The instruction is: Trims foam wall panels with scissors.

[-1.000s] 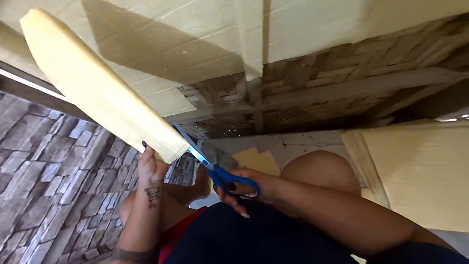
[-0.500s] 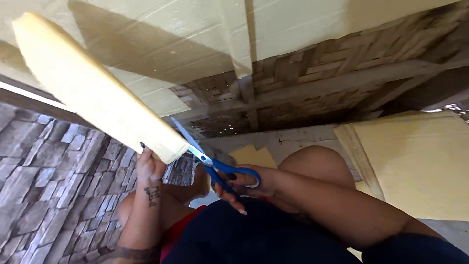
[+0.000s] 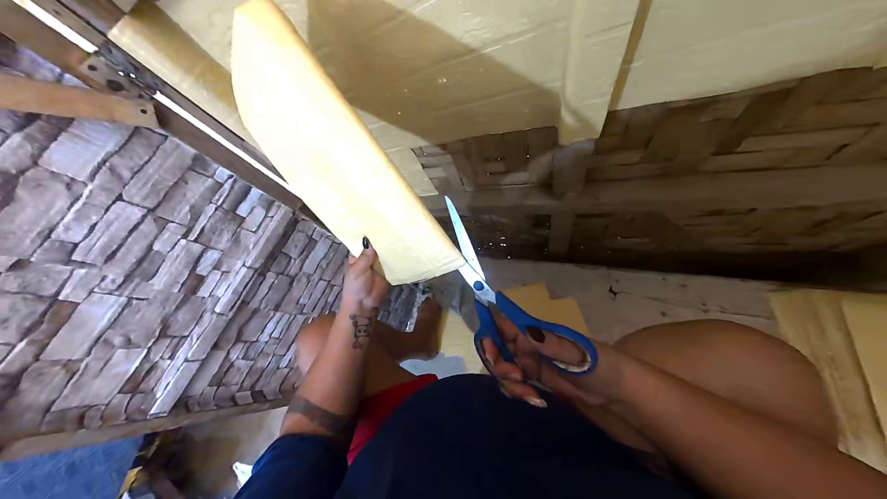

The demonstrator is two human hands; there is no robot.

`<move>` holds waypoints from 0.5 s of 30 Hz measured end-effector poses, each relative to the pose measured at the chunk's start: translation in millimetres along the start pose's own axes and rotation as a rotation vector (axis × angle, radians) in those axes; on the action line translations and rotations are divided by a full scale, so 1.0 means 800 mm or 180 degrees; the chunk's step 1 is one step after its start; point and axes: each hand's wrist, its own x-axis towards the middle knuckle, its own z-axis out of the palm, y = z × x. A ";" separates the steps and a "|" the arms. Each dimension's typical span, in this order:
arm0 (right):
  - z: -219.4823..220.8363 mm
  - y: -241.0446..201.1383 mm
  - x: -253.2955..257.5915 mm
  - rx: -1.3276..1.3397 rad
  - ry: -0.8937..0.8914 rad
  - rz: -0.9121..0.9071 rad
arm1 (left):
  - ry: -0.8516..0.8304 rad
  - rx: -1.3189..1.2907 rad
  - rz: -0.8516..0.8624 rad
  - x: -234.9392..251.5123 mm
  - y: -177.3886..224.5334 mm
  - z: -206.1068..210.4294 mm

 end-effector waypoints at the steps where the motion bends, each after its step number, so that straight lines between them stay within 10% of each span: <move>1: 0.000 0.000 0.000 -0.0016 0.0034 0.0005 | -0.0018 -0.0015 0.0026 0.001 0.000 -0.001; 15: 0.007 -0.006 -0.002 -0.0366 0.0452 0.0021 | 0.0001 0.0036 0.0049 0.006 0.003 0.002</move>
